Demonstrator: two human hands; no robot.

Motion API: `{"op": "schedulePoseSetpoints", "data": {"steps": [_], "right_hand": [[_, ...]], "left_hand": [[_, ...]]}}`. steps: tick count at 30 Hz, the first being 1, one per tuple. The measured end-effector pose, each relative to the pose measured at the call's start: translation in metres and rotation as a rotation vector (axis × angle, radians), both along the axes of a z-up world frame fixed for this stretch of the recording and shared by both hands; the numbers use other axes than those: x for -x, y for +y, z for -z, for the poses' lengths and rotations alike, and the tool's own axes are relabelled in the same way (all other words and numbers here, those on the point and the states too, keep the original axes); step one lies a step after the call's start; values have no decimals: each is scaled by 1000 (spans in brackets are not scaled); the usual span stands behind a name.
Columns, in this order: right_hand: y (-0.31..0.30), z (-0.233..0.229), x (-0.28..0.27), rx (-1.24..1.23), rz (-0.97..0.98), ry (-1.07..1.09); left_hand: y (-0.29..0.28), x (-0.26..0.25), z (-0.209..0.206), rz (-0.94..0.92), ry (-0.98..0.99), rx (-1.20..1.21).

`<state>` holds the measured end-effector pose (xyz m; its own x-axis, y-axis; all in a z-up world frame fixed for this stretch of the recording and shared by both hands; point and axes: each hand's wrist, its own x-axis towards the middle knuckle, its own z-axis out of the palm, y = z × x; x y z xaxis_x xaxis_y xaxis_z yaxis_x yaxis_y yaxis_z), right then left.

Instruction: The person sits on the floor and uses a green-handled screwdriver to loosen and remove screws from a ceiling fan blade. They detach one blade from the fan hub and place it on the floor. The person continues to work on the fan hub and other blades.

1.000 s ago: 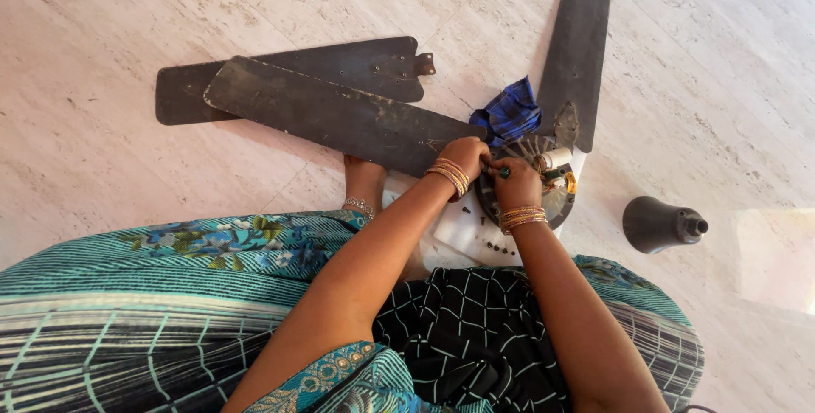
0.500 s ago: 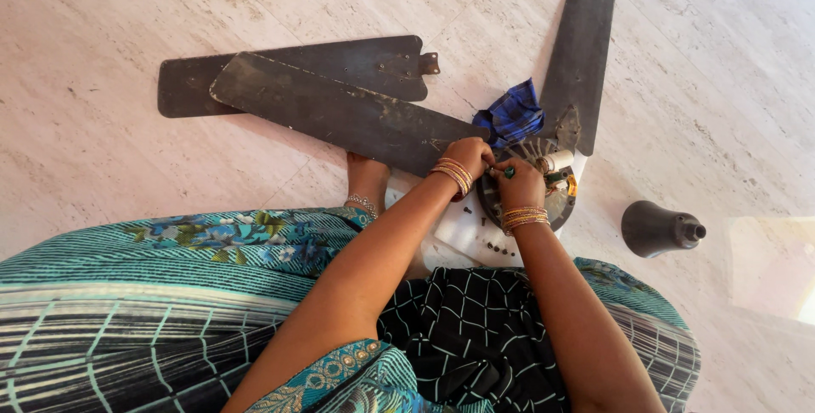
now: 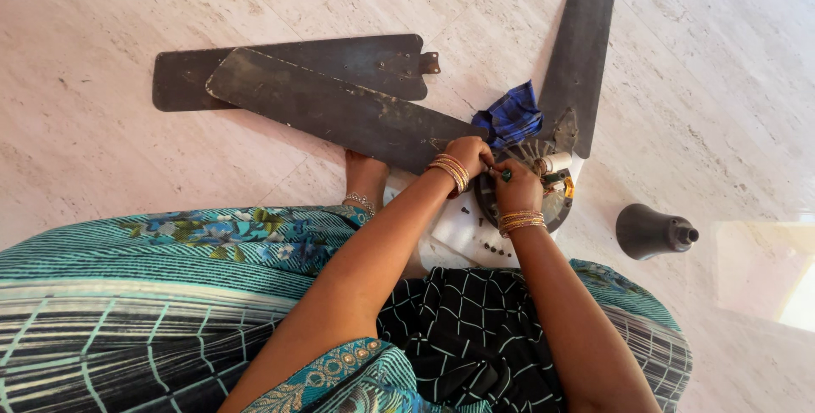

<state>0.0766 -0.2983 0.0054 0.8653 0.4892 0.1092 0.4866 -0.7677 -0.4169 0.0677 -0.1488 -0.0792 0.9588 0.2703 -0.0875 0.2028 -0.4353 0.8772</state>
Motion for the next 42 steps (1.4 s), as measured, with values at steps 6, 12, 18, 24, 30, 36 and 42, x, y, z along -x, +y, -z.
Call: {"op": "schedulePoseSetpoints", "data": {"steps": [6, 12, 18, 24, 30, 36, 42], "right_hand": [[-1, -7, -1, 69, -61, -19], [-6, -6, -1, 95, -168, -98], [-8, -9, 2, 36, -211, -116], [-6, -11, 6, 87, -212, -155], [-11, -4, 1, 198, -165, -160], [-14, 4, -3, 92, -145, -100], [-17, 5, -9, -230, 133, 574]], "left_hand": [[2, 0, -6, 26, -7, -46], [3, -1, -8, 54, 10, -81], [3, -3, -6, 49, -16, -65], [0, -1, -8, 32, 2, -87], [-4, -1, -9, -32, -33, -77], [-6, 3, -11, -24, -34, -68], [-8, 10, -19, 2, -15, -90]]}}
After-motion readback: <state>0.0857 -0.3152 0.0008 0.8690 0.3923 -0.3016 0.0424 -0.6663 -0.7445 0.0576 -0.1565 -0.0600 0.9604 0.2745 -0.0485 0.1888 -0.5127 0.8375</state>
